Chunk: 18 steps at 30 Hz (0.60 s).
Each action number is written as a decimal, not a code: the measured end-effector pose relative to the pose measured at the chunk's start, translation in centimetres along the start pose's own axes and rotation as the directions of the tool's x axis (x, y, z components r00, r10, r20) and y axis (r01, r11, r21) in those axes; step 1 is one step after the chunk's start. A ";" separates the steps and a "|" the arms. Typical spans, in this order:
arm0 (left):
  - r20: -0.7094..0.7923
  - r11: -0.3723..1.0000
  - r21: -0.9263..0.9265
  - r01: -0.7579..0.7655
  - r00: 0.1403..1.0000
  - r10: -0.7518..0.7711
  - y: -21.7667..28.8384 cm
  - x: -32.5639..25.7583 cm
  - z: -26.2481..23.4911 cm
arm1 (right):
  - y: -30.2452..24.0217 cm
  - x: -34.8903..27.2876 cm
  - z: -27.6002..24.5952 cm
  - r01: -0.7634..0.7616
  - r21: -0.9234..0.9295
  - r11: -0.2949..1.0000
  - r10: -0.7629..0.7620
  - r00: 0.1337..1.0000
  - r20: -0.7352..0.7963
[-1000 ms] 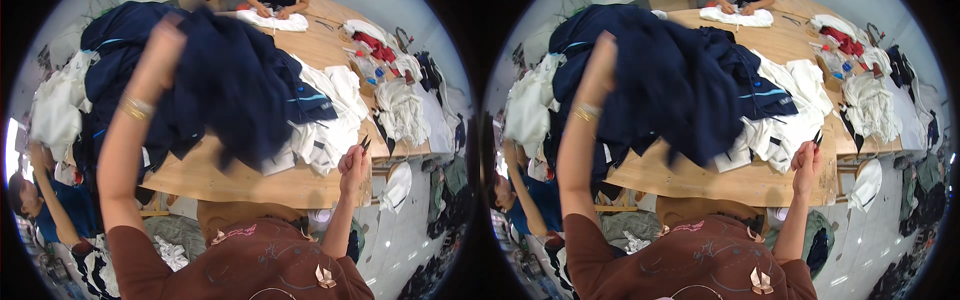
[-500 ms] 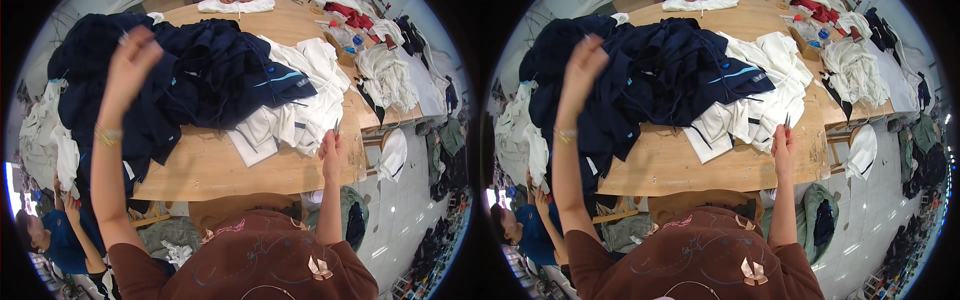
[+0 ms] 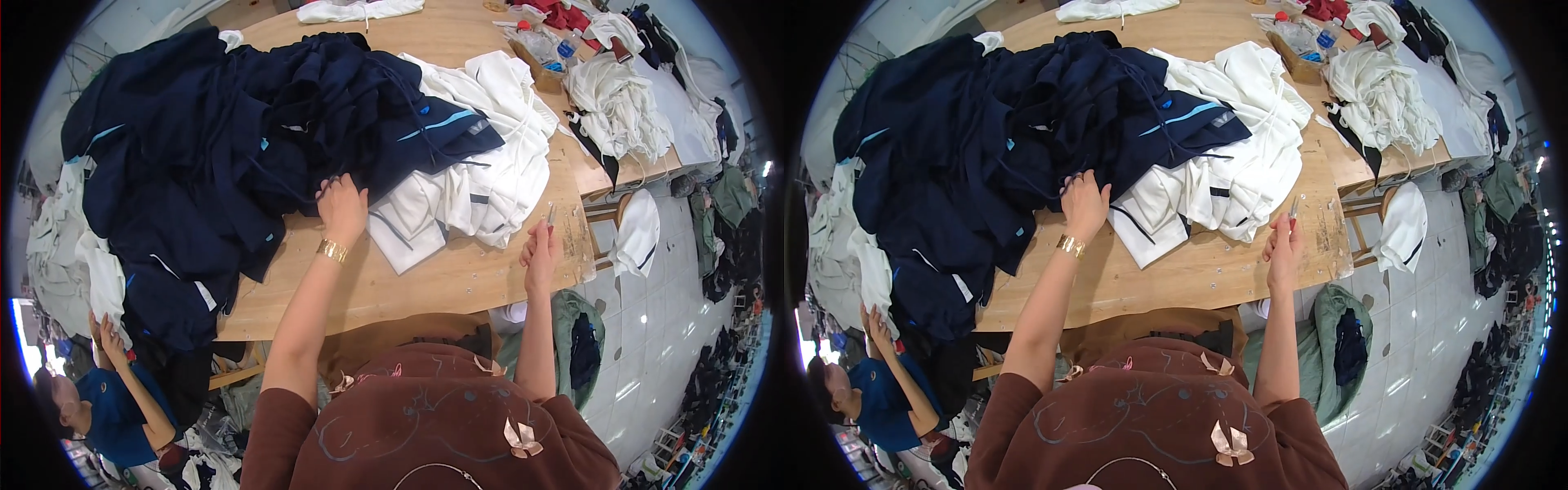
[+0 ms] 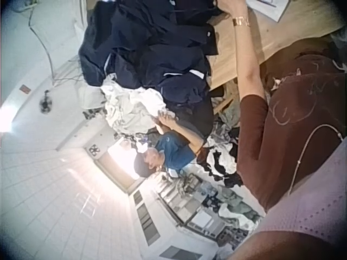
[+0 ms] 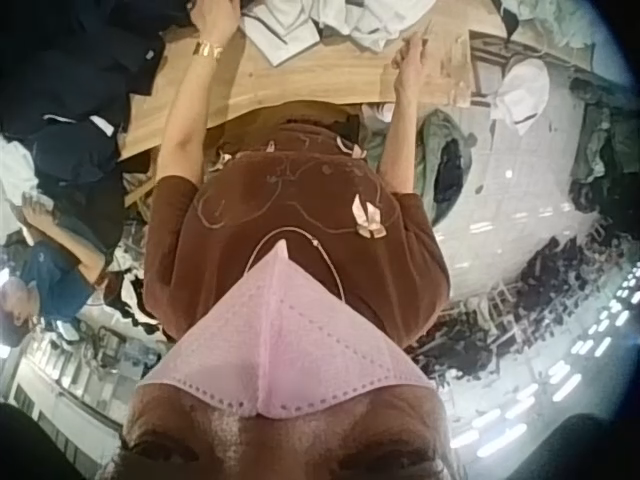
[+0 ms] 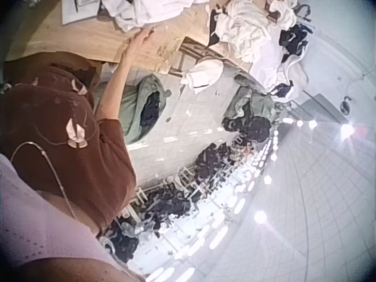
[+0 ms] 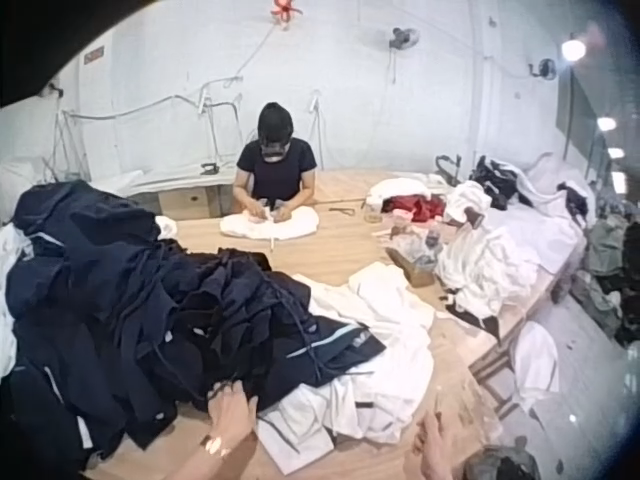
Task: Trimming loose threads from blue garments using thread nippers in a garment factory.
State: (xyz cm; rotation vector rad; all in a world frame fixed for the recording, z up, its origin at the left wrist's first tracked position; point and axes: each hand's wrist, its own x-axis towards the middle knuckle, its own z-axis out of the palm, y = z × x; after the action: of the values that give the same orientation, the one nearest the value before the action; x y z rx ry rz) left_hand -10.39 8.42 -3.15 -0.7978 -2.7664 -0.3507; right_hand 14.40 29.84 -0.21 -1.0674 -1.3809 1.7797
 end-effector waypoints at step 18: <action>-0.660 0.802 -0.476 -0.361 0.749 -0.054 1.9 7.7 -28.5 | -2.6 -0.7 1.0 0.169 0.024 0.985 -0.171 0.977 0.130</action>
State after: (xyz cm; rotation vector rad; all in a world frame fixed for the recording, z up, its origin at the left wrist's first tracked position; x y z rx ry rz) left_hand -11.10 5.42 26.23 -0.8226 -1.8997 -1.2276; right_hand 13.86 29.40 2.58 -0.8103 -1.4902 1.7567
